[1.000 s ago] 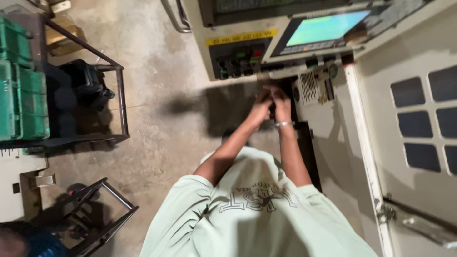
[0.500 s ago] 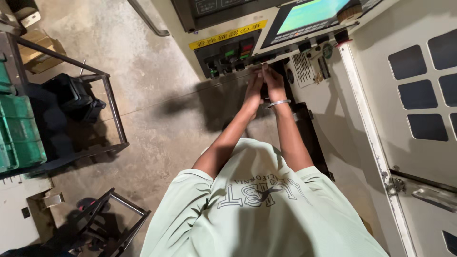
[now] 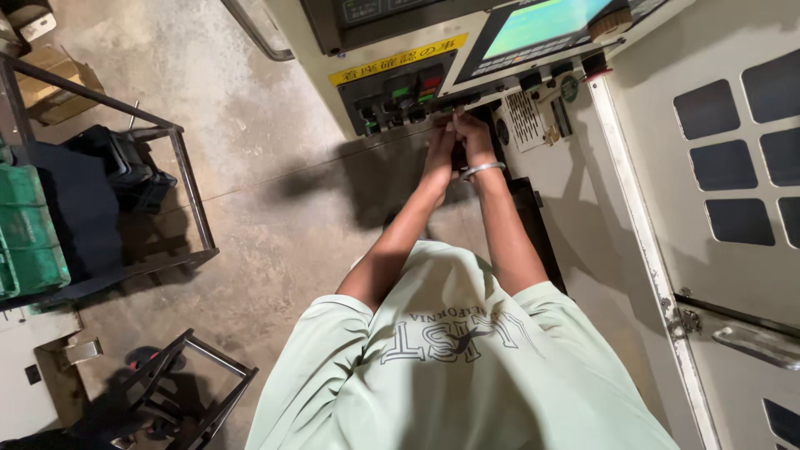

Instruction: The person opens the doors of a large industrial machine, adjusts a blue hose inside, and then closes the doors. They then interact with the machine's control panel.

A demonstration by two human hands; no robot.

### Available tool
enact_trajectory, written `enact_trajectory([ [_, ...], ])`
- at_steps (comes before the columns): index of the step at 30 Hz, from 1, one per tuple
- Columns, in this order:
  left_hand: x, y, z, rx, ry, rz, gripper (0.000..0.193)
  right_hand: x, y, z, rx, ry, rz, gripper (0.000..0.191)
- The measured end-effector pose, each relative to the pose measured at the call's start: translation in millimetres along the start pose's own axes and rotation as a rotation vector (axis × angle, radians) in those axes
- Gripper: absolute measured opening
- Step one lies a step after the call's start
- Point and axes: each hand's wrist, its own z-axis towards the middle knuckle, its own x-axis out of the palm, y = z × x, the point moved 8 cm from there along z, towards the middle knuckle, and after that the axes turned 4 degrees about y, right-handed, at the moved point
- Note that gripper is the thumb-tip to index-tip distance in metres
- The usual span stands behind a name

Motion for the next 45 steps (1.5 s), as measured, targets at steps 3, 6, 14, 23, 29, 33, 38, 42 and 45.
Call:
enact_trajectory([
  [3, 5, -4, -1, 0.029, 0.01, -0.033, 0.047, -3, -1, 3, 0.04, 0.007, -0.006, 0.035],
  [6, 8, -12, -4, 0.134, 0.032, -0.039, 0.048, 0, 2, -4, 0.107, 0.08, 0.012, 0.037],
  [14, 0, 57, -14, -0.25, 0.145, -0.032, 0.063, -1, -73, -58, 0.576, 0.302, 0.306, 0.061],
  [23, 49, 101, -37, -0.466, 0.432, 0.322, 0.081, -56, -100, -108, 0.376, 0.221, 0.606, 0.055],
  [29, 101, 122, -59, -0.51, 0.606, 0.462, 0.072, -100, -89, -157, 0.258, 0.023, 0.651, 0.054],
  [33, 150, 149, -96, -0.524, 0.74, 0.55, 0.07, -144, -82, -211, 0.085, -0.113, 0.704, 0.052],
  [38, 199, 195, -142, -0.412, 0.837, 0.812, 0.072, -188, -86, -279, -0.006, -0.125, 0.867, 0.049],
  [42, 233, 225, -174, -0.345, 0.842, 0.783, 0.073, -216, -74, -326, -0.07, -0.101, 0.856, 0.051],
  [45, 258, 248, -195, -0.33, 0.841, 0.728, 0.074, -241, -64, -367, -0.099, -0.096, 0.764, 0.058],
])
